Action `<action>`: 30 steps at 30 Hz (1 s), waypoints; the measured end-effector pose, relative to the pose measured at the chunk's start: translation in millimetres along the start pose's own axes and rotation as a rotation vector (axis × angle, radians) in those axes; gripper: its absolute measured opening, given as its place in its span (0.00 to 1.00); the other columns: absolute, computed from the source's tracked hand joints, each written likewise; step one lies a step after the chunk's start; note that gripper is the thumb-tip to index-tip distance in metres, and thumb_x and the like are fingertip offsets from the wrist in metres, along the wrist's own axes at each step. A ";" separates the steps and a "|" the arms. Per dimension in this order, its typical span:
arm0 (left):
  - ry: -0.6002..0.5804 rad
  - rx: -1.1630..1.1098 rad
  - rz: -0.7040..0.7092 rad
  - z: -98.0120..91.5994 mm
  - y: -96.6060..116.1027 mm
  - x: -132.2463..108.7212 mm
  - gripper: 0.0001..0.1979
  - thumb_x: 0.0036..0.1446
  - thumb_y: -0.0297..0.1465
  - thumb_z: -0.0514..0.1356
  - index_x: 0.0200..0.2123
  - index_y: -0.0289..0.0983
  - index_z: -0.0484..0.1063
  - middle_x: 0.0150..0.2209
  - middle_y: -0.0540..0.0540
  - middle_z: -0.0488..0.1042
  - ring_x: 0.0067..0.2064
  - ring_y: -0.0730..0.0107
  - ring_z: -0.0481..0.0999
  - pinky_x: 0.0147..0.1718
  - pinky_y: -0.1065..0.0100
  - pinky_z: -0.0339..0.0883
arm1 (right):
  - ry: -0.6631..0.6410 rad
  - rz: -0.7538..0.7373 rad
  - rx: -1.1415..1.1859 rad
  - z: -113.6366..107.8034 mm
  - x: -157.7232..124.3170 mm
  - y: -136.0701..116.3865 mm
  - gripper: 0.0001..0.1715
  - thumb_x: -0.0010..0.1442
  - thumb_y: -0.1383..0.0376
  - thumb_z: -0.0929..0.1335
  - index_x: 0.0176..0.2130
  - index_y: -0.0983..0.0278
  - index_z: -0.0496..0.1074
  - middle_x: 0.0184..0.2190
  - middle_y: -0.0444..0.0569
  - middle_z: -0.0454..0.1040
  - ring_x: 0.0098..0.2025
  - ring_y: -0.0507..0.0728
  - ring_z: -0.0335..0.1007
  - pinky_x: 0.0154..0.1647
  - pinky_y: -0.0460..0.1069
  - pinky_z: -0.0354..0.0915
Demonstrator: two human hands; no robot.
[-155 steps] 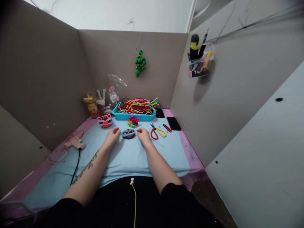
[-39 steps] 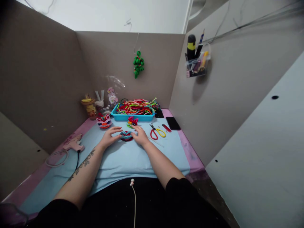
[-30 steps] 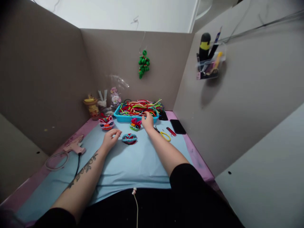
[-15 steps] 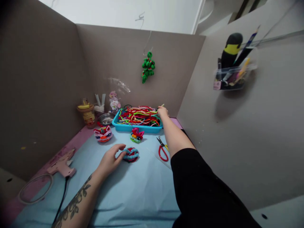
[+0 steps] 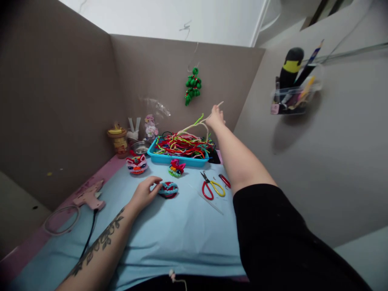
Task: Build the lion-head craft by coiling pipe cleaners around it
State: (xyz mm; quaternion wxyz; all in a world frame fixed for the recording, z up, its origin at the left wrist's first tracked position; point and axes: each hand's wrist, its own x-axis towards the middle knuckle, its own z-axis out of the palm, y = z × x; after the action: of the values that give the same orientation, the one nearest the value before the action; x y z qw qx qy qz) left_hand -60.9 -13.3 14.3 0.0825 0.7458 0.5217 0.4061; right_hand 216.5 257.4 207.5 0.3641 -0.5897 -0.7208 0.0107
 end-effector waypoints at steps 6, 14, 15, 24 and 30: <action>0.152 -0.033 -0.014 3.5 -7.9 0.8 0.09 0.58 0.32 0.54 0.41 0.38 0.70 0.38 0.44 0.75 0.38 0.67 0.75 0.38 0.65 0.69 | 0.363 -0.270 0.016 -12.3 -12.6 -21.0 0.47 0.51 0.74 0.61 0.66 0.67 0.40 0.68 0.53 0.37 0.69 0.60 0.29 0.65 0.62 0.43; 0.307 -0.144 -0.118 0.5 7.0 8.0 0.10 0.57 0.33 0.54 0.36 0.36 0.73 0.34 0.44 0.76 0.32 0.69 0.74 0.30 0.68 0.69 | 0.048 -0.569 0.272 10.7 -80.4 -30.7 0.31 0.52 0.71 0.61 0.56 0.62 0.68 0.58 0.47 0.65 0.61 0.56 0.59 0.64 0.55 0.52; 0.273 -0.164 -0.118 1.7 11.1 9.5 0.10 0.57 0.33 0.54 0.36 0.36 0.74 0.35 0.44 0.76 0.33 0.68 0.74 0.31 0.68 0.69 | -0.009 -0.590 0.308 12.5 -93.5 -32.5 0.29 0.52 0.71 0.61 0.54 0.61 0.70 0.56 0.45 0.68 0.59 0.55 0.61 0.64 0.55 0.54; 0.159 -0.023 0.071 25.4 51.5 68.9 0.23 0.55 0.33 0.58 0.53 0.34 0.65 0.55 0.36 0.68 0.57 0.54 0.64 0.56 0.51 0.56 | -0.052 -0.550 0.614 -10.4 -146.6 -48.9 0.24 0.57 0.67 0.62 0.52 0.56 0.71 0.55 0.43 0.69 0.60 0.55 0.61 0.64 0.56 0.53; -0.025 -0.068 0.078 60.6 62.5 131.8 0.16 0.56 0.32 0.55 0.46 0.33 0.70 0.45 0.36 0.75 0.48 0.53 0.72 0.48 0.55 0.63 | -0.057 -0.633 0.593 -31.1 -152.8 -47.0 0.24 0.57 0.67 0.62 0.53 0.56 0.70 0.55 0.43 0.69 0.60 0.54 0.61 0.63 0.55 0.55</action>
State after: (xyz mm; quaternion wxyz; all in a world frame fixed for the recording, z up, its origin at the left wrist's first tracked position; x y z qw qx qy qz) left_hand 42.1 88.7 77.1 0.0985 0.7673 0.4770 0.4172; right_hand 199.6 99.2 173.0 0.4829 -0.2093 -0.8416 0.1214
